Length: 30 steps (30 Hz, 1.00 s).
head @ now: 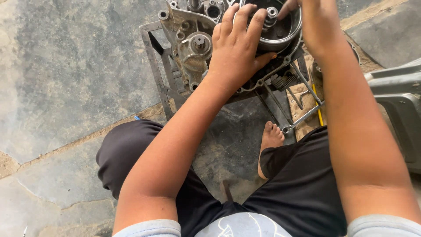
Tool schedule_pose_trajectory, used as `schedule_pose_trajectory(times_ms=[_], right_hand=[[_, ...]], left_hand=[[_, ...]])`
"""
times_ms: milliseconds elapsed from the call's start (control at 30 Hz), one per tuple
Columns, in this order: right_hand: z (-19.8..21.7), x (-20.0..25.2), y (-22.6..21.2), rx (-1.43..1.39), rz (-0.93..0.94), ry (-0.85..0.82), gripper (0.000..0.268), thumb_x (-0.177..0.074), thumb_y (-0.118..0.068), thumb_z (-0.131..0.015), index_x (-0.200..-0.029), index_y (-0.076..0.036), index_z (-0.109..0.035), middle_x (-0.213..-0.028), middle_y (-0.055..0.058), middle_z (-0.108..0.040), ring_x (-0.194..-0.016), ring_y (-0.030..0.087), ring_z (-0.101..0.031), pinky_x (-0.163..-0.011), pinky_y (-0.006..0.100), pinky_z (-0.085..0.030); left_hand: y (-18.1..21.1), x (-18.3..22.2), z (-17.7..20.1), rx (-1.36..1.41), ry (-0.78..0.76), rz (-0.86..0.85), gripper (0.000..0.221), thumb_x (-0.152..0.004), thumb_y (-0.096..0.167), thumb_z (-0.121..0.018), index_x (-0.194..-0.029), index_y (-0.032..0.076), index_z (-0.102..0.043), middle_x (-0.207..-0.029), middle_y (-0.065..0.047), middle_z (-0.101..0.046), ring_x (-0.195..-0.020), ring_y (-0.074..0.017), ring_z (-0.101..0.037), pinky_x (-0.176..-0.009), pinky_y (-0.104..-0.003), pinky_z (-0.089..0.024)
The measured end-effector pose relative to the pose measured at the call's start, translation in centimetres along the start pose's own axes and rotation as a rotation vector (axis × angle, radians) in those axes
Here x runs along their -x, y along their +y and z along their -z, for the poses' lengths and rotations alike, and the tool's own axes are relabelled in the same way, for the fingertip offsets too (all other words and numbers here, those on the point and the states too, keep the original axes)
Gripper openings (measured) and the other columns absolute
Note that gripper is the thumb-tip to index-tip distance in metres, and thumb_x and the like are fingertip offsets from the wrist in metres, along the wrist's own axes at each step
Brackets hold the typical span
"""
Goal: The person uses a wrench to loosen a bolt on an engine assembly and removes a metal component by hand. They then place the component back onto the engine, rotate it, and use the wrench to tighten the bolt.
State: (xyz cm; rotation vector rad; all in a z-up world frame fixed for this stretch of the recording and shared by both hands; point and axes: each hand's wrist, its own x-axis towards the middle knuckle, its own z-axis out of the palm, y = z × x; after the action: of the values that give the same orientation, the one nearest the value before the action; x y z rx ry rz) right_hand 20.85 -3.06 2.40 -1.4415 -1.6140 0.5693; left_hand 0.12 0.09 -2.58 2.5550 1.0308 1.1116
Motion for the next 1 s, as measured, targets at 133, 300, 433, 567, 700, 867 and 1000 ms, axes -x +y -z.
schedule_pose_trajectory(times_ms=[133, 300, 433, 567, 700, 867, 1000], right_hand=[[-0.4, 0.8, -2.7, 0.11, 0.17, 0.072, 0.071, -0.116, -0.059, -0.03, -0.113, 0.002, -0.066, -0.107, 0.012, -0.071, -0.102, 0.024, -0.069, -0.094, 0.038, -0.053], [-0.1, 0.8, -1.7, 0.576, 0.171, -0.035, 0.033, -0.116, -0.03, -0.046, -0.115, -0.005, -0.068, -0.113, 0.013, -0.071, -0.116, 0.035, -0.063, -0.103, 0.056, -0.036], [-0.4, -0.3, -4.9, 0.781, 0.396, -0.075, 0.027, -0.099, -0.016, -0.06, -0.124, -0.011, -0.071, -0.126, 0.008, -0.072, -0.125, 0.028, -0.063, -0.104, 0.057, -0.033], [-1.6, -0.8, -3.9, 0.828, 0.289, -0.137, 0.026, -0.097, -0.018, -0.061, -0.12, -0.014, -0.074, -0.123, 0.006, -0.074, -0.122, 0.028, -0.065, -0.101, 0.056, -0.038], [-3.1, -1.9, -2.5, 1.158, -0.033, -0.106, 0.025, -0.106, -0.036, -0.067, -0.105, -0.011, -0.073, -0.103, 0.013, -0.076, -0.104, 0.032, -0.071, -0.093, 0.05, -0.046], [-2.7, -1.9, -5.4, 1.232, -0.163, -0.144, 0.034, -0.097, -0.046, -0.068, -0.104, -0.014, -0.074, -0.099, 0.011, -0.078, -0.099, 0.031, -0.072, -0.087, 0.052, -0.046], [-2.1, -1.1, -4.7, 1.121, 0.021, -0.178, 0.034, -0.092, -0.037, -0.067, -0.119, -0.017, -0.074, -0.104, 0.01, -0.078, -0.101, 0.03, -0.074, -0.088, 0.052, -0.048]], left_hand=[[-0.1, 0.0, -0.1, 0.004, 0.003, -0.005, 0.096, -0.072, 0.047, -0.094, -0.148, 0.019, -0.043, -0.151, -0.01, -0.044, -0.147, -0.0374, -0.035, -0.117, -0.053, -0.033], [0.2, 0.3, 0.1, -0.011, 0.003, -0.016, 0.098, -0.073, 0.048, -0.094, -0.15, 0.018, -0.041, -0.151, -0.011, -0.043, -0.147, -0.0382, -0.034, -0.117, -0.053, -0.033], [0.0, -0.2, 0.2, 0.005, -0.001, -0.014, 0.1, -0.069, 0.048, -0.091, -0.148, 0.015, -0.039, -0.148, -0.014, -0.043, -0.145, -0.0416, -0.034, -0.114, -0.055, -0.032], [0.5, -0.3, 1.1, -0.019, -0.004, 0.025, 0.099, -0.067, 0.049, -0.09, -0.146, 0.016, -0.041, -0.148, -0.012, -0.044, -0.145, -0.0407, -0.035, -0.113, -0.055, -0.032], [1.0, -0.3, 1.3, -0.024, 0.053, 0.002, 0.095, -0.069, 0.046, -0.087, -0.147, 0.018, -0.042, -0.149, -0.009, -0.045, -0.148, -0.034, -0.038, -0.119, -0.053, -0.033], [1.3, -0.3, 2.3, -0.013, 0.029, 0.029, 0.09, -0.069, 0.044, -0.086, -0.146, 0.018, -0.045, -0.148, -0.007, -0.047, -0.146, -0.0319, -0.039, -0.119, -0.05, -0.034], [0.5, 0.3, 2.9, -0.129, -0.057, -0.043, 0.067, -0.082, 0.041, -0.078, -0.14, 0.02, -0.052, -0.149, -0.004, -0.051, -0.145, -0.0282, -0.042, -0.117, -0.05, -0.033]])
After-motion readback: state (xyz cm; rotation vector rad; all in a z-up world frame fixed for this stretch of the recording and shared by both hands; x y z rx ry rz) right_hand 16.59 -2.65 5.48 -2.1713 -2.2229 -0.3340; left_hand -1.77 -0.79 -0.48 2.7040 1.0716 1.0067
